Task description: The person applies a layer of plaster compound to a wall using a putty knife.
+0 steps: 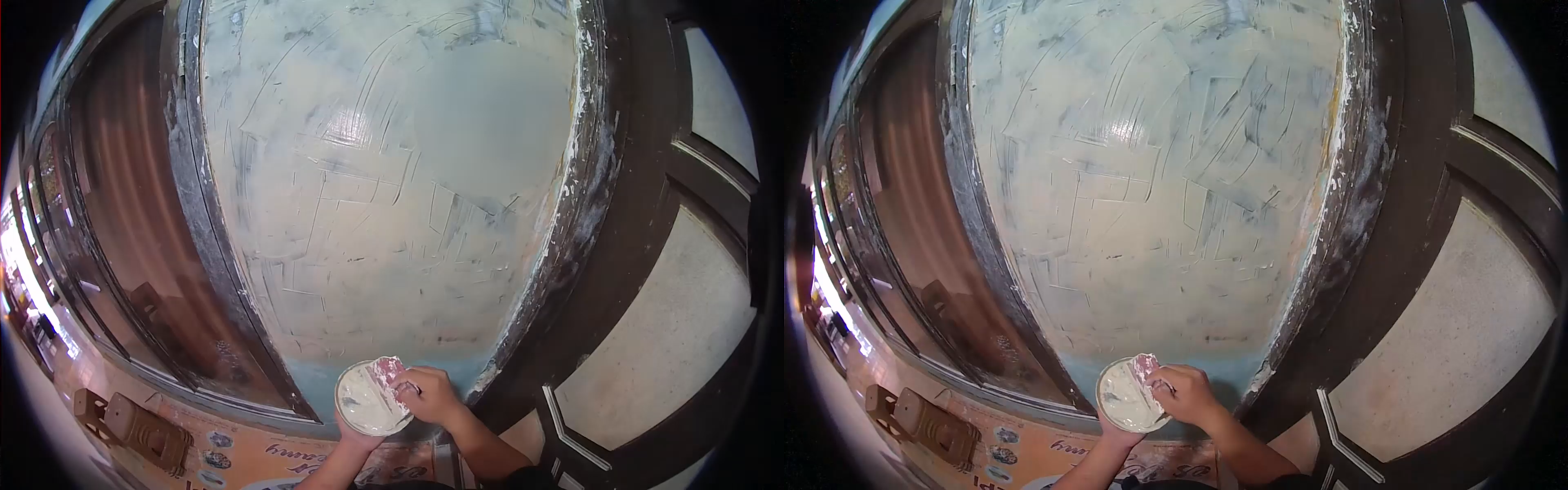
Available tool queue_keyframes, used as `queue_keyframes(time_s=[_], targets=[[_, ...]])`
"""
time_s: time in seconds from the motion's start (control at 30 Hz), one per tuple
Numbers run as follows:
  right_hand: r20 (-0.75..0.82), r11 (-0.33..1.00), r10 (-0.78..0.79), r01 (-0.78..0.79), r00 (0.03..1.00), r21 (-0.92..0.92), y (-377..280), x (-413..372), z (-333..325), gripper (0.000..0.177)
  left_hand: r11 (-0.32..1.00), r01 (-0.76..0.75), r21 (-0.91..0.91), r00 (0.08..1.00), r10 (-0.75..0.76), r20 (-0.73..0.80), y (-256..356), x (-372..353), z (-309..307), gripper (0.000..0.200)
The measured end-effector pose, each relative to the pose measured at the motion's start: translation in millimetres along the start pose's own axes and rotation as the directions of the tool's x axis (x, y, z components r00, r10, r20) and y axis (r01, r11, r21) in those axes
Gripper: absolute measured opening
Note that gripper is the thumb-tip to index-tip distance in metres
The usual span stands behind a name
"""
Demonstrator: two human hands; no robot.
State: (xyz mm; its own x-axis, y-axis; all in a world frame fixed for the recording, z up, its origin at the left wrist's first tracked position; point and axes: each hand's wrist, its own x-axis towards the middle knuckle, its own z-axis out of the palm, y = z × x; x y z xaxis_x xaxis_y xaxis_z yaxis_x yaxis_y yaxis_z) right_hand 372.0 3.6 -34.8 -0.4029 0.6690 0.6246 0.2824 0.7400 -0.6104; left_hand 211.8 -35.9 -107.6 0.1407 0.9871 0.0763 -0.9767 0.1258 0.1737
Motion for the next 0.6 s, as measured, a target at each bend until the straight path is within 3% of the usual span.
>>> queue_keyframes(time_s=[0.07, 0.17, 0.2, 0.3, 0.33, 0.37, 0.43, 0.5, 0.57, 0.6], targets=[[0.098, 0.996, 0.083, -0.079, 0.992, -0.044, -3, -1, -12, 0.018, 1.000, -0.023, -0.014, 1.000, 0.023, 0.006, 3, -1, -4, 0.062], [0.176, 0.999, 0.017, -0.009, 0.984, -0.046, -2, -5, -30, 0.026, 0.994, -0.040, -0.100, 0.999, 0.042, 0.019, 13, -2, -13, 0.061], [0.266, 0.999, 0.048, -0.040, 0.963, -0.035, 7, -10, -35, 0.036, 0.995, -0.060, -0.085, 0.998, 0.061, 0.013, 16, -4, -11, 0.061], [0.257, 0.995, -0.025, 0.000, 0.966, 0.096, 9, -13, -39, 0.042, 0.994, -0.112, -0.002, 0.993, 0.112, -0.039, 22, -6, -11, 0.062], [0.293, 0.999, 0.013, -0.027, 0.956, 0.044, 9, -14, -40, 0.048, 0.994, -0.093, -0.049, 0.996, 0.093, -0.008, 25, -6, -11, 0.063], [0.292, 0.998, 0.022, -0.037, 0.956, 0.046, 6, -14, -42, 0.048, 0.993, -0.070, -0.095, 0.997, 0.073, 0.023, 26, -6, -9, 0.063], [0.301, 0.991, 0.013, 0.027, 0.953, -0.128, -1, -13, -44, 0.048, 0.997, -0.058, -0.058, 0.998, 0.057, -0.014, 28, -4, -3, 0.064], [0.232, 0.990, -0.006, 0.039, 0.973, -0.137, -4, -14, -44, 0.043, 0.996, -0.036, -0.081, 0.996, 0.042, 0.075, 29, -4, 1, 0.064], [0.189, 0.986, 0.038, -0.006, 0.981, -0.164, -15, -13, -50, 0.039, 0.999, -0.029, -0.042, 0.998, 0.032, 0.055, 32, 0, 0, 0.064], [0.105, 0.992, -0.017, 0.030, 0.994, -0.125, -9, -14, -45, 0.033, 1.000, 0.020, -0.016, 0.997, -0.018, 0.077, 34, 2, 0, 0.065]])
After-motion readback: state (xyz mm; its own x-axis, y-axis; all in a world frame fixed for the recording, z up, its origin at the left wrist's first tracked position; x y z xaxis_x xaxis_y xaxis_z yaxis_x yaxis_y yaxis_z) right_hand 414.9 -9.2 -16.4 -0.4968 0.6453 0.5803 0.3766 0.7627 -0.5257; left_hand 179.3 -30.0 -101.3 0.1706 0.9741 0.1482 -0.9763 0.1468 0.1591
